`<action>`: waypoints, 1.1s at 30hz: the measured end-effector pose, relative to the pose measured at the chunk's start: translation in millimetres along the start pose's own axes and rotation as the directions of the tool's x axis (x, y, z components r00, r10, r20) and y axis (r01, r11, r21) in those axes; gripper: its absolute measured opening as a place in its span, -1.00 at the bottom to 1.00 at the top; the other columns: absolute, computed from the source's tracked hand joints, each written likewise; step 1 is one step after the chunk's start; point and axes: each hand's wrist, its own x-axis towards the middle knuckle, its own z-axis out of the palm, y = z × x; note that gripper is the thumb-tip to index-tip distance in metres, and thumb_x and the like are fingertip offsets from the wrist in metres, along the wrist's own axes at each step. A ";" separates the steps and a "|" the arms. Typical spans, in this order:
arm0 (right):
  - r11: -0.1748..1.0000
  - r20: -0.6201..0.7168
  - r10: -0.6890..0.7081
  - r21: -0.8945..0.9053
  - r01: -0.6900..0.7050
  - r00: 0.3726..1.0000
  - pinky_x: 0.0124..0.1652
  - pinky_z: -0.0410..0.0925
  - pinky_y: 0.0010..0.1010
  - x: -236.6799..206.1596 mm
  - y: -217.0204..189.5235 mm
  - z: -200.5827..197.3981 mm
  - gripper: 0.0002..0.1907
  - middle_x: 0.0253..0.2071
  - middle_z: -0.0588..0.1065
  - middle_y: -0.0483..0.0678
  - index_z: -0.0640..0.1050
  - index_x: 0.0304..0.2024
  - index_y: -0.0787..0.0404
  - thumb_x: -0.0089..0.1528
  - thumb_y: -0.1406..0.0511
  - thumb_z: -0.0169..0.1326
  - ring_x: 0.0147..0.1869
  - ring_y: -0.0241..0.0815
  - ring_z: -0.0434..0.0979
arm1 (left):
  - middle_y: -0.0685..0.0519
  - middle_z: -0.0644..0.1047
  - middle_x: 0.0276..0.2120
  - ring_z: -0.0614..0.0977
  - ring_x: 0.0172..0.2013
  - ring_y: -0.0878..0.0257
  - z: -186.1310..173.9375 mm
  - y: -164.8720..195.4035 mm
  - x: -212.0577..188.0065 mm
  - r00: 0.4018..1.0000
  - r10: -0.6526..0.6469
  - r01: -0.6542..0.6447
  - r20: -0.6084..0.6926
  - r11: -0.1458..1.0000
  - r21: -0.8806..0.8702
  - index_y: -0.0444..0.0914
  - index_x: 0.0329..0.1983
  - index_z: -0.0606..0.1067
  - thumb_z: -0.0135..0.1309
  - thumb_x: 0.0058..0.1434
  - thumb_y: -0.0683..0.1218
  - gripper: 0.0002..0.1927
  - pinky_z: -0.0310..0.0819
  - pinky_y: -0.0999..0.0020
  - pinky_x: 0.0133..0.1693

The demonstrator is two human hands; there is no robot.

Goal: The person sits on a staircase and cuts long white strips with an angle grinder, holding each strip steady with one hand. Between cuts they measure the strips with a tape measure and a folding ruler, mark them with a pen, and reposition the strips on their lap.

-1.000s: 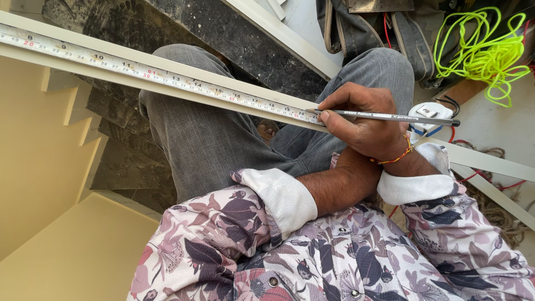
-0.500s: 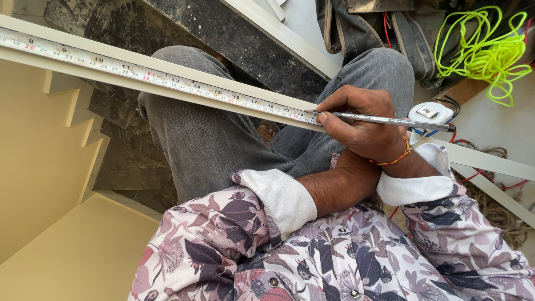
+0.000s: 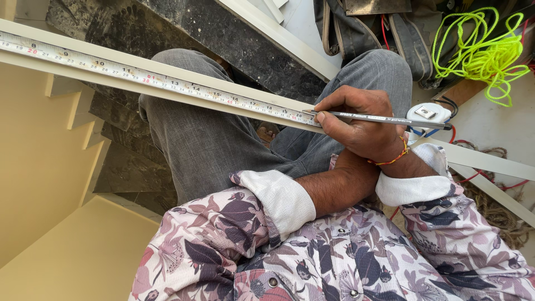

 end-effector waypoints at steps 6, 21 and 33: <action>0.985 -0.002 0.118 0.128 -0.116 0.993 -0.23 0.52 -0.49 -4.4 7.1 0.7 -0.86 -0.28 0.64 0.00 0.60 -0.15 0.32 0.29 0.36 0.20 -0.24 -0.28 0.68 | -0.03 0.54 0.14 0.54 0.18 0.12 -8.2 1.0 -2.5 0.999 0.020 -0.018 -0.048 0.998 0.058 -0.19 0.19 0.48 0.11 0.21 0.06 -0.51 0.34 0.14 0.21; 0.757 0.195 0.620 -0.406 -0.512 0.760 0.01 0.43 -0.26 -117.9 71.6 -145.9 -0.24 0.02 0.61 0.00 0.49 0.28 0.01 0.02 0.09 0.34 0.07 -0.10 0.63 | -0.21 0.38 0.29 0.39 0.26 -0.11 -54.4 20.2 -19.2 0.891 0.249 -0.018 -0.379 0.854 0.519 -0.33 0.30 0.40 -0.02 0.23 0.10 -0.37 0.15 -0.15 0.27; 0.978 -0.157 0.204 -0.012 -0.208 0.966 0.17 0.44 -0.35 -127.4 78.4 -98.9 -0.60 0.19 0.56 0.03 0.53 0.09 0.24 0.24 0.32 0.32 0.22 -0.17 0.59 | 0.02 0.63 -0.41 0.67 -0.33 0.09 -152.4 -4.9 -47.8 0.835 0.116 0.109 -0.538 0.924 0.368 -0.14 -0.34 0.53 0.10 0.22 -0.12 -0.97 0.47 0.12 -0.24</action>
